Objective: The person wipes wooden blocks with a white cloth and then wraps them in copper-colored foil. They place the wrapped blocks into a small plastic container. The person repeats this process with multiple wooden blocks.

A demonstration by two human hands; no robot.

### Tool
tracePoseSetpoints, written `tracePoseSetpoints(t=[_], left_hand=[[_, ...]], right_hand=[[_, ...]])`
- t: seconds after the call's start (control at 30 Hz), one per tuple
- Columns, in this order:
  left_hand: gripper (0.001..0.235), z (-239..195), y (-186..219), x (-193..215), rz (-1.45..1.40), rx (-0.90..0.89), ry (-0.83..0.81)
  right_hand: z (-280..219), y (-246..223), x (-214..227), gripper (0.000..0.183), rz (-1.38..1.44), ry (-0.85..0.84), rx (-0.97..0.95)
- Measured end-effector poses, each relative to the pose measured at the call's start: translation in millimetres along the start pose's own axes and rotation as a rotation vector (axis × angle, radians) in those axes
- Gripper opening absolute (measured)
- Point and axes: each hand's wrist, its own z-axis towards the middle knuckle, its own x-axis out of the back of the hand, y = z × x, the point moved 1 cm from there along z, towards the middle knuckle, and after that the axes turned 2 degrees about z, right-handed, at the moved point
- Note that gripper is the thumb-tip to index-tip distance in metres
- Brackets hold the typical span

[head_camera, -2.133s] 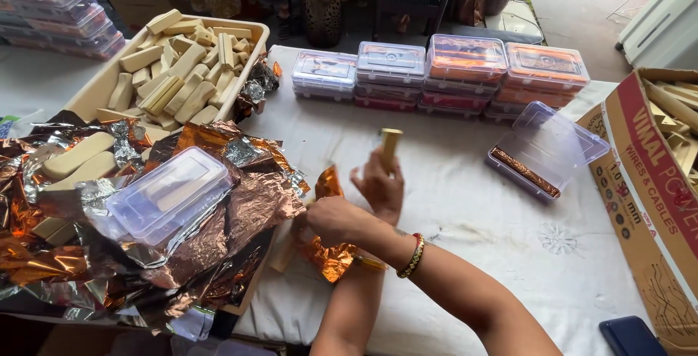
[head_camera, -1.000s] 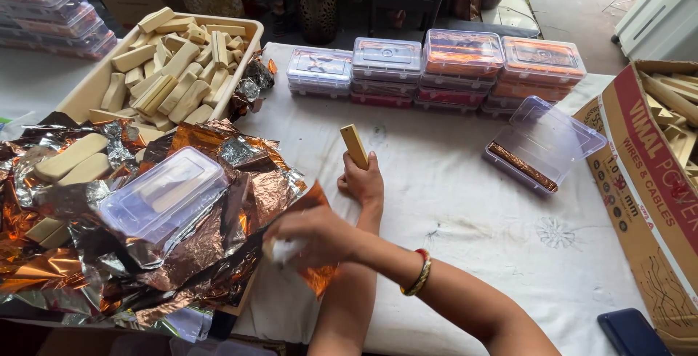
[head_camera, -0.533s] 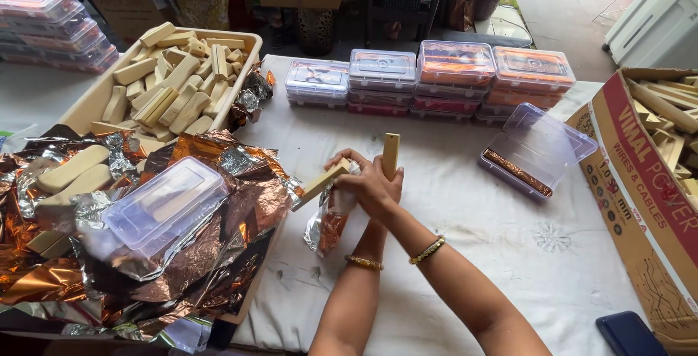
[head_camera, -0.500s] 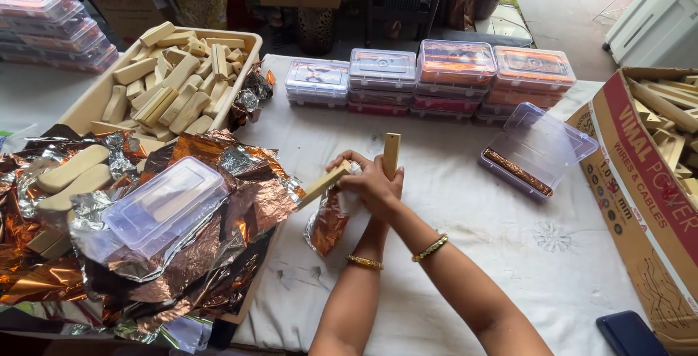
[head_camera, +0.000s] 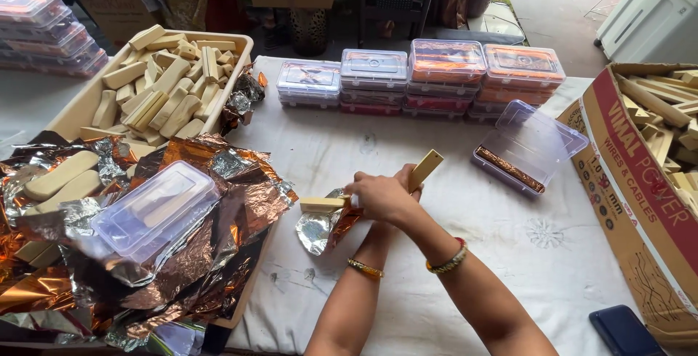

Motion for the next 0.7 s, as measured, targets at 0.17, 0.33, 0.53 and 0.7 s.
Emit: tracePoseSetpoints(t=[0.17, 0.33, 0.53, 0.7], left_hand=[[0.052, 16.4, -36.4, -5.7, -0.437, -0.033, 0.009], [0.053, 1.7, 2.3, -10.9, -0.704, 0.145, 0.011], [0.045, 9.6, -23.1, -32.6, -1.001, 0.151, 0.008], [0.047, -8.7, 1.8, -38.6, -0.497, 0.172, -0.067]], right_hand=[[-18.0, 77.5, 2.2, 0.037, 0.505, 0.540, 0.066], [-41.3, 133.3, -48.2, 0.038, 0.777, 1.046, -0.223], [-35.0, 116.0, -84.0, 0.052, 0.479, 0.900, 0.020], [-28.3, 150.1, -59.6, 0.060, 1.019, 1.109, -0.063]])
